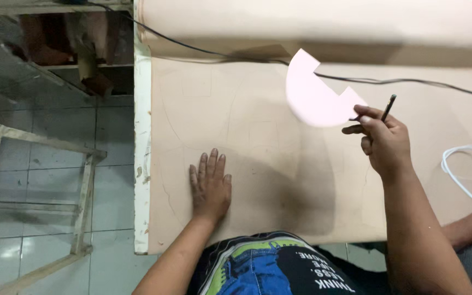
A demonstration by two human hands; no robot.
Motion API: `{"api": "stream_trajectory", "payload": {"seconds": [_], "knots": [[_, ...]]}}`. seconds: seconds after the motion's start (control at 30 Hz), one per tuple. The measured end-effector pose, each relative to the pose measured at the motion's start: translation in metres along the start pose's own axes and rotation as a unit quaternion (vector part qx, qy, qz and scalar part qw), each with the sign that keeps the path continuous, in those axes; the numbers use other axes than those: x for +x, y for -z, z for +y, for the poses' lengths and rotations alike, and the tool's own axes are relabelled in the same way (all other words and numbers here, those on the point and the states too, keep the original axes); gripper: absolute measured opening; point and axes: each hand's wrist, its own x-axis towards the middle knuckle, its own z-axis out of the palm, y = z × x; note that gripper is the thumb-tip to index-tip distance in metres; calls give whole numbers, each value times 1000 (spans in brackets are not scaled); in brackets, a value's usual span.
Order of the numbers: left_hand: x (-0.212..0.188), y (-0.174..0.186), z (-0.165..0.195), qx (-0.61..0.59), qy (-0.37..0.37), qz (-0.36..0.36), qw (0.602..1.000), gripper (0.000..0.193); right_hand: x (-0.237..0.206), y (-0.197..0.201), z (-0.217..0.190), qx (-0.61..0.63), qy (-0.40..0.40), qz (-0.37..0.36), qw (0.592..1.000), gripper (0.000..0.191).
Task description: The person places a pink paper shoe pattern on a sheet of material and traces around its edge with a pen, repositioning the pattern and tracing additional outlines on the sheet. A second person nearby holds spools of thread while the person continues tracing.
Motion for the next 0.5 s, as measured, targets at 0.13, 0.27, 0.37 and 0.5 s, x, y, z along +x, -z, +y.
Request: {"api": "stream_trajectory", "payload": {"seconds": [0.13,0.27,0.37,0.5], "knots": [[8,2,4,13,49,19,999,57,32,25,15,-94,39,-24,995,28],[4,2,8,32,56,55,996,55,61,47,44,-197,86,-11,977,32],[2,5,10,28,75,55,995,53,81,57,50,-173,-26,-5,985,42],[0,11,15,2,91,60,994,51,93,59,47,-250,-151,-67,954,34]]}}
